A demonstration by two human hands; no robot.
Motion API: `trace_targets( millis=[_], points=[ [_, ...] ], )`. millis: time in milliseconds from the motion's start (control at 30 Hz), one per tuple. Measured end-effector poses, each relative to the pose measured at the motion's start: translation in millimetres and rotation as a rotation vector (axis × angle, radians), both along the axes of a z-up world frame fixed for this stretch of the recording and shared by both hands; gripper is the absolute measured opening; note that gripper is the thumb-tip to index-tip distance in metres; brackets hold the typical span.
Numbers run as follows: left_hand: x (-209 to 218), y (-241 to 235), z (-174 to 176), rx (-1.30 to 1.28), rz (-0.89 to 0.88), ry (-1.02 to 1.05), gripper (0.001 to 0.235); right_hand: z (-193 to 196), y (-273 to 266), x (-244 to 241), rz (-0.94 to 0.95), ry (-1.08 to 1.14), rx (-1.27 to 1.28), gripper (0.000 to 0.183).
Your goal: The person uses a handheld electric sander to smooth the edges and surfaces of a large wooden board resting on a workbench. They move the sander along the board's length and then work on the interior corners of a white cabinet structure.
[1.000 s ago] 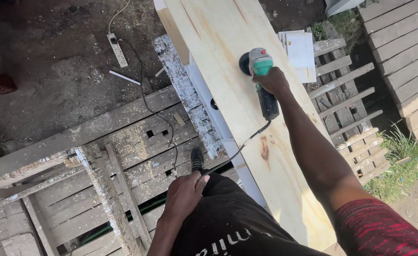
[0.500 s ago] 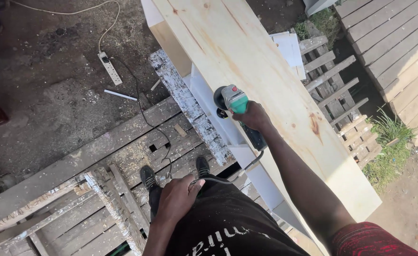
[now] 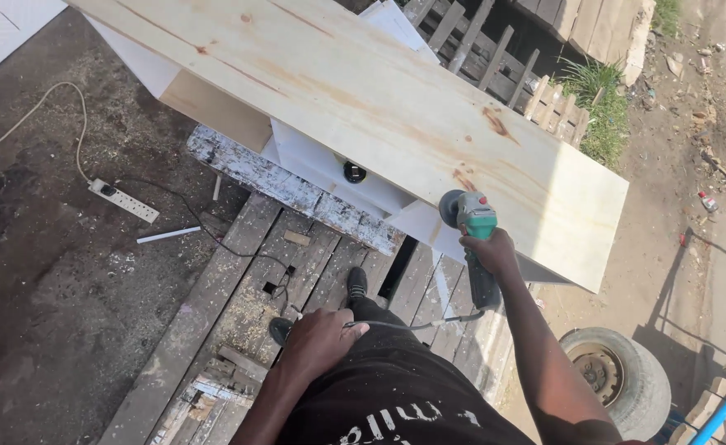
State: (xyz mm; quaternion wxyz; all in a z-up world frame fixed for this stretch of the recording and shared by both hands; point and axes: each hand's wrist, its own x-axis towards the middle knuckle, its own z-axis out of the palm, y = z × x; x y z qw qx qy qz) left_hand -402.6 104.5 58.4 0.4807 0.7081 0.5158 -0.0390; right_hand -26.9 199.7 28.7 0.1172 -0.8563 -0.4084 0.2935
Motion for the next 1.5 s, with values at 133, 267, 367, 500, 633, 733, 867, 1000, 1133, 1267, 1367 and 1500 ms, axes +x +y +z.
trace_targets(
  millis=[133,267,367,500,633,733,867,1000,1133,1267,1367,1500],
  points=[
    [5.8,10.6,-6.8,0.059,-0.130,-0.046,0.048,10.3,-47.9,26.5,-0.251,0.062,0.057,0.025],
    [21.6,21.1,-4.1,-0.035,-0.190,-0.050,0.043,-13.2,-95.6,81.9,-0.692,0.076,0.192,0.025],
    [31.1,21.3,-16.1,-0.054,-0.239,-0.054,0.041,-25.8,-124.8,102.5,-1.002,0.191,0.366,0.030],
    [43.9,31.3,-47.2,-0.052,-0.311,-0.054,0.045,-15.3,-126.1,76.7,-1.123,0.331,0.587,0.026],
    [41.9,46.2,-93.5,-0.101,-0.308,0.018,0.044,-55.4,-137.9,79.8,-1.089,0.394,0.794,0.018],
    [18.9,60.8,-130.4,-0.108,-0.203,0.111,0.046,-72.5,-127.6,61.9,-1.116,0.578,0.790,0.012],
    [1.2,72.7,-130.5,-0.221,-0.133,0.085,0.051,-105.0,-123.9,49.3,-0.951,0.443,0.708,0.023],
    [-24.2,78.3,-135.6,-0.157,-0.068,0.110,0.061,-90.9,-92.8,-2.2,-0.903,0.414,0.570,0.033],
    [-80.4,91.2,-131.4,-0.195,-0.030,0.182,0.073,-102.1,-54.7,-61.6,-0.838,0.382,0.587,0.032],
    [-150.7,90.2,-110.5,-0.200,0.031,0.247,0.071,-108.2,-9.1,-142.9,-0.691,0.369,0.571,0.030],
    [-196.0,69.8,-110.6,-0.213,0.063,0.312,0.070,-127.4,14.8,-209.0,-0.620,0.336,0.609,0.036],
    [-233.4,64.7,-111.1,-0.213,0.144,0.366,0.073,-113.3,63.6,-295.3,-0.537,0.380,0.665,0.056]
  ],
)
